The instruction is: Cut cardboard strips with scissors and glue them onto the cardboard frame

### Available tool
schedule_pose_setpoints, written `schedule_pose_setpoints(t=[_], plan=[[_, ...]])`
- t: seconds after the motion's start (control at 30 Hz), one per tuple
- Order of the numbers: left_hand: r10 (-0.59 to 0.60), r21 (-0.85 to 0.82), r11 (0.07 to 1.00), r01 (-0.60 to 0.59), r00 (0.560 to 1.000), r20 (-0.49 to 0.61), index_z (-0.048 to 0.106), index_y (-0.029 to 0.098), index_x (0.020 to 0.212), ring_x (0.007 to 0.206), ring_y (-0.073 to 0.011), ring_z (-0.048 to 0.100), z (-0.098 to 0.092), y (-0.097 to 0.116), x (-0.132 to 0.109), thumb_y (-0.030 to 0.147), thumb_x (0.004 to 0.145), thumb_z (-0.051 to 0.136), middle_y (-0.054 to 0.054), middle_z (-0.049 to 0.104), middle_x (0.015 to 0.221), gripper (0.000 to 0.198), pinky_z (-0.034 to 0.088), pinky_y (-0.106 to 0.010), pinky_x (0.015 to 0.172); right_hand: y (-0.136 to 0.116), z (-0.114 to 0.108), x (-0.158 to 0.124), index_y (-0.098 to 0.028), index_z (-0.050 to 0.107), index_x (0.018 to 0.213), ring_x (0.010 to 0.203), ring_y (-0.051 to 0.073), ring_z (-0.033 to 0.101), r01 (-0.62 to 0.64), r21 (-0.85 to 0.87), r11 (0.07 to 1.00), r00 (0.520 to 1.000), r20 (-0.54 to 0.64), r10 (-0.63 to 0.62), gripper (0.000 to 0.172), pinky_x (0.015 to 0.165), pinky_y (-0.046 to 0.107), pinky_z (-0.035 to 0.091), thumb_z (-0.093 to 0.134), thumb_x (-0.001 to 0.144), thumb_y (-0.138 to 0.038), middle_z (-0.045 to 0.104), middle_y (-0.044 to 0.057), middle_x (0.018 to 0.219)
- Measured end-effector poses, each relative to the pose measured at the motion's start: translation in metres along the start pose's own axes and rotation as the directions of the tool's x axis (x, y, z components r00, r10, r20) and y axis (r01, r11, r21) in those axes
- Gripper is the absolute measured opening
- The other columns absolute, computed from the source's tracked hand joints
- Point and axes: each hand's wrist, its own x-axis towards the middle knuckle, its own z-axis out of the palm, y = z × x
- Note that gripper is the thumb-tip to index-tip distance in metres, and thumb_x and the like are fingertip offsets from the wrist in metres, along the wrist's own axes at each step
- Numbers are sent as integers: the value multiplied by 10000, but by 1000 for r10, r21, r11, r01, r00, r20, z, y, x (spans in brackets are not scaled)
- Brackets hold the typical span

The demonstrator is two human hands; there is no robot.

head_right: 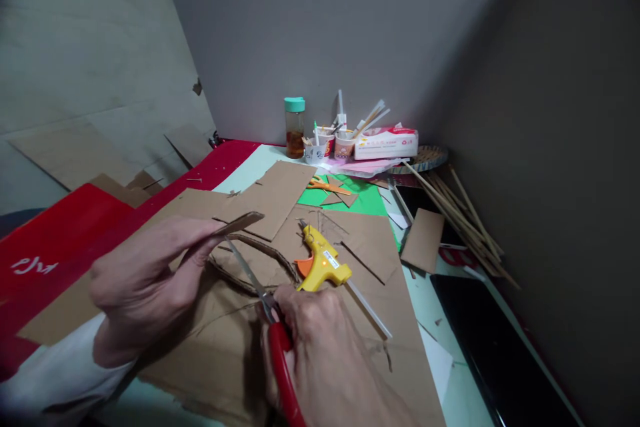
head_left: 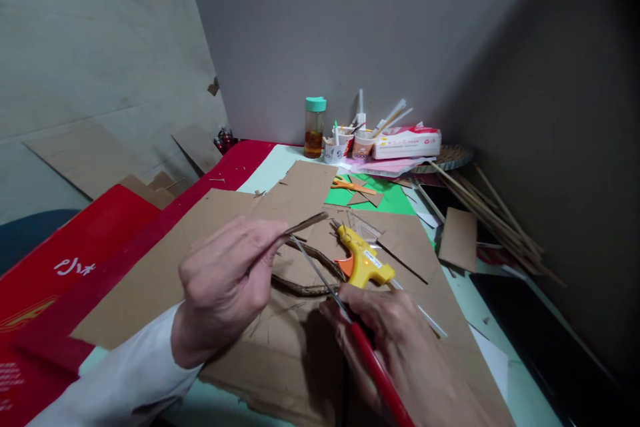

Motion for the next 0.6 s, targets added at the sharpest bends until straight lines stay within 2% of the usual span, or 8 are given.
schedule_pose_setpoints(t=[0.13, 0.2, 0.23, 0.3, 0.33, 0.4, 0.43, 0.6], plan=[[166, 100, 980, -170, 985, 42, 727, 339, 1252, 902, -249, 726, -6, -11, -5, -13, 758, 703, -31, 804, 1009, 608, 541, -396, 879, 1, -2, -2, -232, 465, 717, 504, 133, 422, -35, -29, 999, 999, 23, 35, 195, 486, 252, 300, 429, 886, -143, 516, -23, 592], [76, 127, 989, -74, 997, -12, 773, 347, 1151, 900, -240, 728, -8, -19, 0, 20, 766, 718, -7, 806, 983, 508, 543, -386, 889, -1, -4, -4, -238, 435, 701, 498, 130, 390, -16, -48, 999, 1000, 18, 17, 212, 486, 260, 294, 438, 897, -158, 484, -32, 586], [-35, 133, 990, 45, 997, -73, 798, 352, 1063, 880, -226, 727, -8, -23, 4, 53, 781, 728, 13, 805, 945, 417, 546, -371, 880, -3, -5, -5, -240, 410, 686, 491, 125, 374, 12, -46, 999, 1000, 0, -12, 232, 484, 260, 293, 447, 904, -170, 454, -40, 580], [-161, 127, 974, 187, 969, -190, 794, 314, 1034, 906, -222, 719, -7, -27, 15, 134, 858, 695, -3, 797, 987, 270, 546, -381, 892, -8, -8, -7, -237, 410, 674, 476, 114, 378, 89, -11, 996, 995, -37, -90, 265, 483, 255, 308, 449, 930, -183, 432, -46, 574], [-313, 7, 947, 322, 925, -215, 794, 299, 982, 838, -195, 719, -6, -26, 20, 176, 863, 713, 9, 794, 921, 189, 564, -342, 834, -12, -9, -7, -231, 439, 675, 472, 112, 403, 114, 9, 993, 992, -57, -114, 279, 483, 252, 320, 449, 952, -195, 449, -42, 573], [-587, -324, 775, 543, 808, -51, 776, 244, 916, 665, -163, 708, -2, -19, 27, 244, 816, 786, 20, 772, 757, 100, 586, -285, 679, -17, -11, -6, -217, 525, 687, 461, 118, 467, 103, 43, 994, 992, -77, -100, 314, 476, 250, 348, 463, 994, -248, 518, -23, 568], [-634, -462, 671, 580, 772, 48, 761, 224, 906, 650, -158, 711, 0, -13, 29, 253, 804, 799, 17, 769, 744, 112, 590, -269, 654, -19, -12, -6, -213, 563, 693, 460, 126, 502, 78, 62, 995, 994, -82, -73, 330, 475, 250, 366, 476, 1003, -281, 554, -12, 564], [-677, -655, 309, 689, 643, 357, 711, 174, 875, 597, -122, 690, 5, 10, 27, 233, 788, 810, -15, 765, 737, 144, 581, -205, 593, -20, -13, 2, -226, 664, 871, 511, 175, 624, -104, 345, 933, 994, 5, 108, 160, 487, 250, 464, 588, 913, -360, 635, -6, 582]])
